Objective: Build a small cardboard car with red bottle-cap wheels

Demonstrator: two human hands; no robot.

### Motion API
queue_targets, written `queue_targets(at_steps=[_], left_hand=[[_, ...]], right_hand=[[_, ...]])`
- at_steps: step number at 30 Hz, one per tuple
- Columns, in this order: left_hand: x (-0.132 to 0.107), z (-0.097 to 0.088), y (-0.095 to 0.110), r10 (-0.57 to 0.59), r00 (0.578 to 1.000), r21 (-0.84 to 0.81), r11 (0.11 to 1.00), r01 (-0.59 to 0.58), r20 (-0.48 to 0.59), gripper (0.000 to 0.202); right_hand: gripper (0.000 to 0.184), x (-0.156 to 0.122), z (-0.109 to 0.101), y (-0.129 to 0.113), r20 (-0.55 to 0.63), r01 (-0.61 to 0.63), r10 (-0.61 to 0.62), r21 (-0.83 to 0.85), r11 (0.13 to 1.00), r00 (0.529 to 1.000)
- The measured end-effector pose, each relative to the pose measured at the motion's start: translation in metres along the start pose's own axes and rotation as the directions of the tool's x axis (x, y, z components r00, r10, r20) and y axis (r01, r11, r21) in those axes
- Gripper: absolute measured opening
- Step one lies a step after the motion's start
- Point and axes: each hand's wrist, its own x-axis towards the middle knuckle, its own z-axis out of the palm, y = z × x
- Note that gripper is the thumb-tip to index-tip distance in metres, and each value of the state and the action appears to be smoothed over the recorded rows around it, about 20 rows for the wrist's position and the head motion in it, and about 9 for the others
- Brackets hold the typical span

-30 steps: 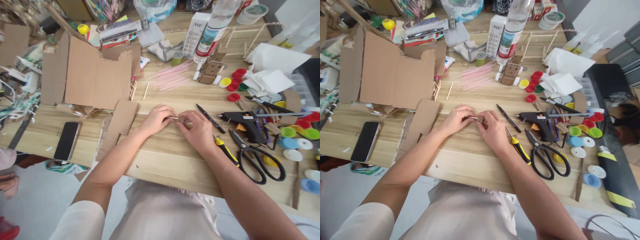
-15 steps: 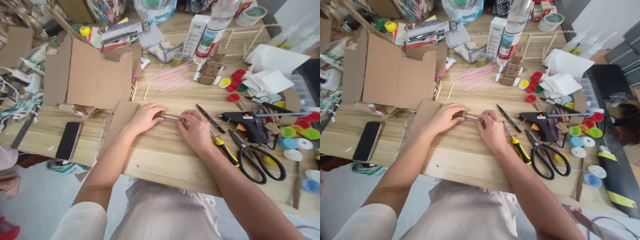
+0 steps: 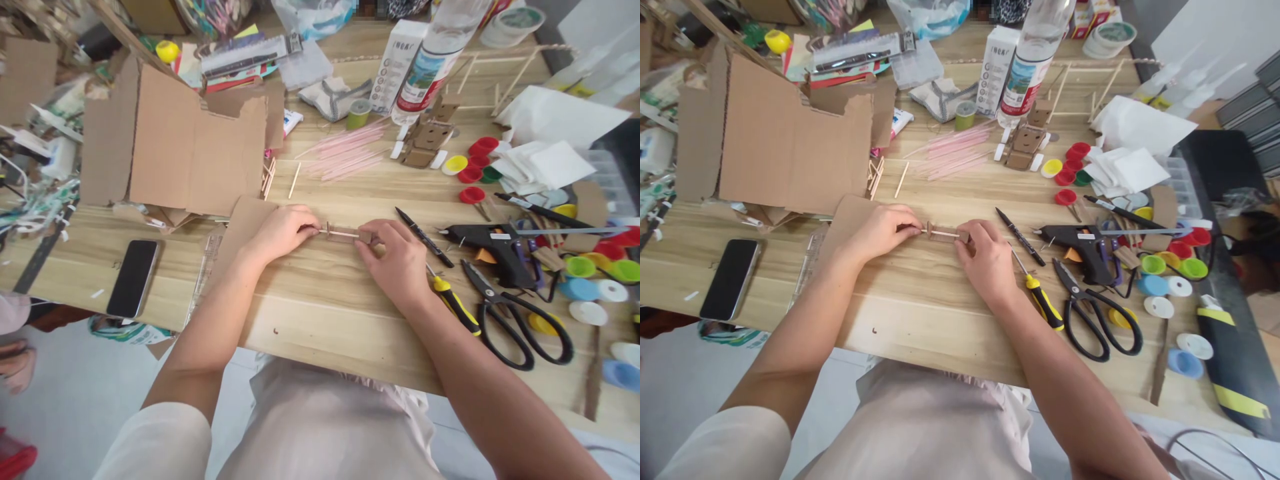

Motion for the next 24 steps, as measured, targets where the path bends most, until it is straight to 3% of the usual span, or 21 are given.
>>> queue_targets(at_steps=[13,24], left_hand=[[0.001,0.004,-0.002,-0.070,0.997,-0.079,0.995,0.069,-0.016,0.016],[0.003,0.000,0.012,-0.182,0.982,-0.033,0.982,0.184,0.042,0.018]], right_hand=[[0.020,0.000,-0.002,-0.002,-0.007,0.006,-0.006,0.040,0.999,1.000],[0.019,-0.001,0.000,-0.001,-0.010,-0.018,0.020,0.097,0.995,1.000]])
